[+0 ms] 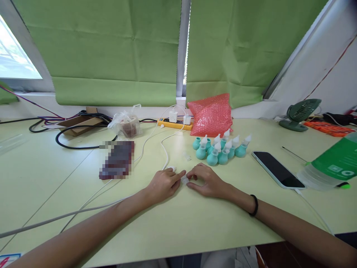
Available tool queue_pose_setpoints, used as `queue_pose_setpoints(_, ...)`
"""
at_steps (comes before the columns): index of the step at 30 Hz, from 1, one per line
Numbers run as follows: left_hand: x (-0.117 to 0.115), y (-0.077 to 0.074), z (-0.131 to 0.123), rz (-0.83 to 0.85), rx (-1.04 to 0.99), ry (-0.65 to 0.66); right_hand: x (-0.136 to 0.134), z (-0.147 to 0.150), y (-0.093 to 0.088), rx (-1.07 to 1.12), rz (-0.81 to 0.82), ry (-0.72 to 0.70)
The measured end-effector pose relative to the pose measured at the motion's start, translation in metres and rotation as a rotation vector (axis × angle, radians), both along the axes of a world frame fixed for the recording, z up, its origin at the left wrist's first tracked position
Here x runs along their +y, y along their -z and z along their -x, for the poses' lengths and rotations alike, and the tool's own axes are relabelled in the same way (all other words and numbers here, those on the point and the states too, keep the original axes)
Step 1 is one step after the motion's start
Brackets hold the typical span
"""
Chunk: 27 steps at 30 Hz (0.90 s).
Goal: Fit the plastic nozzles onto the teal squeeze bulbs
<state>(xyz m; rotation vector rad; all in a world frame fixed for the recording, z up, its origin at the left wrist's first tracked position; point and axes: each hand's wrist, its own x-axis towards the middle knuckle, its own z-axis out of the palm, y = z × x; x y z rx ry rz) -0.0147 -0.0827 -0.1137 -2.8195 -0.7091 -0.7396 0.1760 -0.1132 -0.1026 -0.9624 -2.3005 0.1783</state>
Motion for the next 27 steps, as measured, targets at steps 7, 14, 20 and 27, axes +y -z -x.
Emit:
queue_pose_setpoints(7,0.000,0.001,0.000,-0.061,0.011,-0.013,0.001,-0.001,0.001,-0.029,-0.039,-0.032)
queue_pose_setpoints(14,-0.002,-0.004,0.001,-0.091,0.041,0.030,0.001,0.001,0.002,-0.079,-0.075,-0.030)
queue_pose_setpoints(20,-0.003,-0.008,0.001,-0.002,0.017,0.019,0.003,0.000,0.004,-0.066,-0.079,-0.039)
queue_pose_setpoints(27,-0.004,-0.009,-0.001,0.088,-0.069,-0.026,0.000,-0.001,-0.001,-0.032,-0.033,-0.023)
